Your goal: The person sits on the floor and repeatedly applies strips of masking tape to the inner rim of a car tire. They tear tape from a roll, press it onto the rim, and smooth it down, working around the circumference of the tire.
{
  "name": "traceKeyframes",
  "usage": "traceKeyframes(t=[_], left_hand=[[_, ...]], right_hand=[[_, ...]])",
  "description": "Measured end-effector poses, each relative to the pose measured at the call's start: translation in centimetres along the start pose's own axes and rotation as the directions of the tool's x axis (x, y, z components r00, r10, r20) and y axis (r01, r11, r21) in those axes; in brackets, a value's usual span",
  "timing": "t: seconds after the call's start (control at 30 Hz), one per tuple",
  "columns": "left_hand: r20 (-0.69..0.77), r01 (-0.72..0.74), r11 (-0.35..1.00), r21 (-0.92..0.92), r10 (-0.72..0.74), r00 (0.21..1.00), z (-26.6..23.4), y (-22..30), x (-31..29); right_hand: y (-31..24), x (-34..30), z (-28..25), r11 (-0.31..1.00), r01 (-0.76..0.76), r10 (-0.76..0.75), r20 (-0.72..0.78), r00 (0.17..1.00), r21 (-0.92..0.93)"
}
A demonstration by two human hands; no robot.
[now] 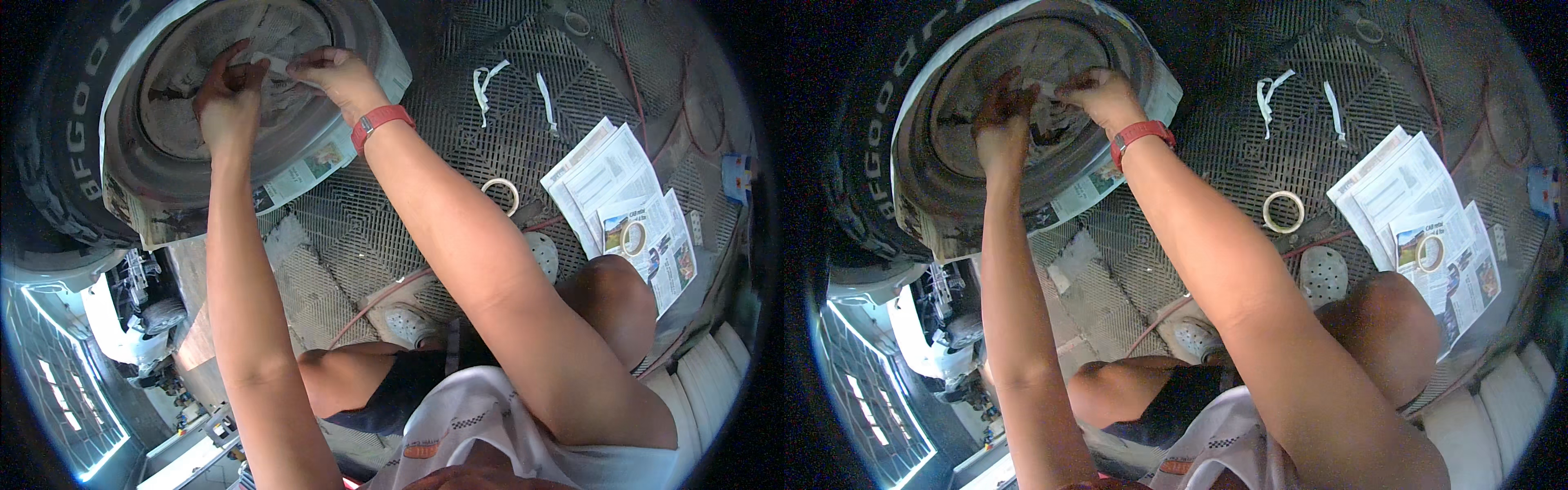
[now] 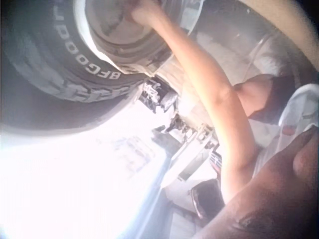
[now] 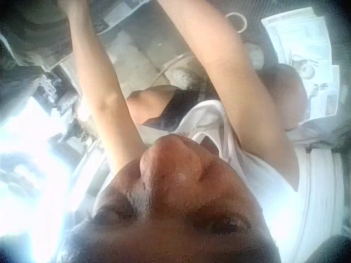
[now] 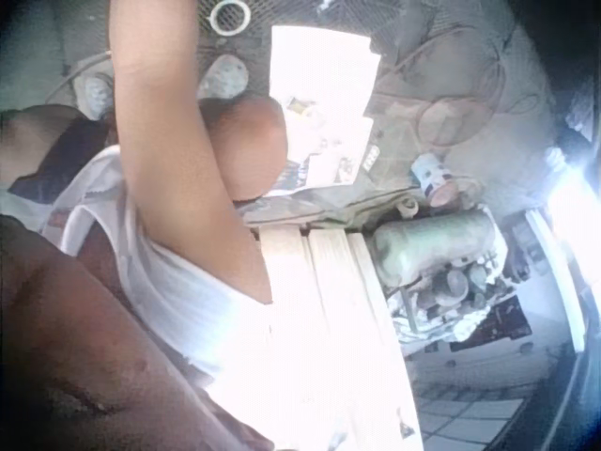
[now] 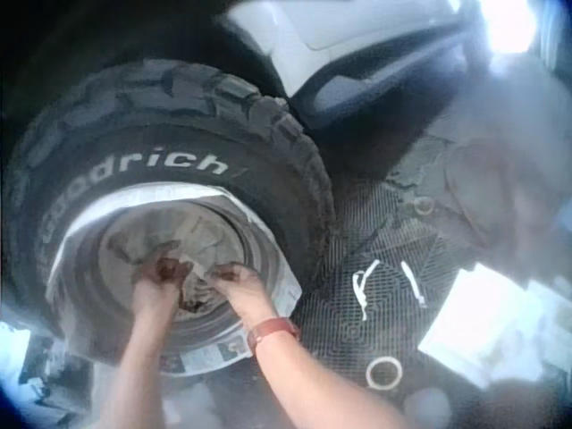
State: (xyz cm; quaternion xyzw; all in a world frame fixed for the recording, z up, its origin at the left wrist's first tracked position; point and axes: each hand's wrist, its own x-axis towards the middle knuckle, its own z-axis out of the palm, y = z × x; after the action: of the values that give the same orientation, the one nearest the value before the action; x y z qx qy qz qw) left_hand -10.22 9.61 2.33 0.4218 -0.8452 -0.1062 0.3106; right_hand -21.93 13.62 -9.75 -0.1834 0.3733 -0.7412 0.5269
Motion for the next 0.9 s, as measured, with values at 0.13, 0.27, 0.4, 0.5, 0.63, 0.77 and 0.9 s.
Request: traceKeyframes(t=[0.13, 0.27, 0.4, 0.5, 0.63, 0.77, 0.9], left_hand=[[-0.009, -0.067, 0.993, 0.097, 0.068, 0.998, 1.7, 1.2, 1.6], [-0.007, -0.108, 0.994, 0.018, 0.108, 0.994, 3.4, 1.1, 3.3], [-0.019, -0.052, 0.996, 0.073, 0.053, 0.998, 5.0, 1.6, 4.6], [-0.008, -0.071, 0.978, 0.198, 0.074, 0.997, 5.5, 1.9, 5.4], [0.020, -0.073, 0.947, 0.313, 0.070, 0.997, 6.1, 2.5, 6.8], [0.026, -0.097, 0.897, 0.431, 0.095, 0.995, 6.3, 2.2, 7.4], [0.029, -0.118, 0.867, 0.484, 0.119, 0.992, 6.4, 2.4, 7.2]], right_hand=[[-0.2, 1.3, 0.0, 0.933, -0.005, 0.066, -0.156, 0.986, 0.360], [0.0, 1.8, 1.2, 0.794, 0.003, 0.169, -0.226, 0.959, 0.608], [0.1, 2.5, 1.6, 0.605, 0.017, 0.254, -0.214, 0.943, 0.796], [-0.3, 3.0, 1.9, 0.562, 0.026, 0.220, -0.180, 0.959, 0.827], [-0.2, 5.0, 2.0, 0.499, 0.076, 0.123, -0.157, 0.980, 0.863], [-0.1, 5.7, 2.7, 0.452, 0.175, 0.076, -0.233, 0.969, 0.875], [-0.6, 5.7, 3.4, 0.506, 0.238, 0.124, -0.343, 0.931, 0.829]])
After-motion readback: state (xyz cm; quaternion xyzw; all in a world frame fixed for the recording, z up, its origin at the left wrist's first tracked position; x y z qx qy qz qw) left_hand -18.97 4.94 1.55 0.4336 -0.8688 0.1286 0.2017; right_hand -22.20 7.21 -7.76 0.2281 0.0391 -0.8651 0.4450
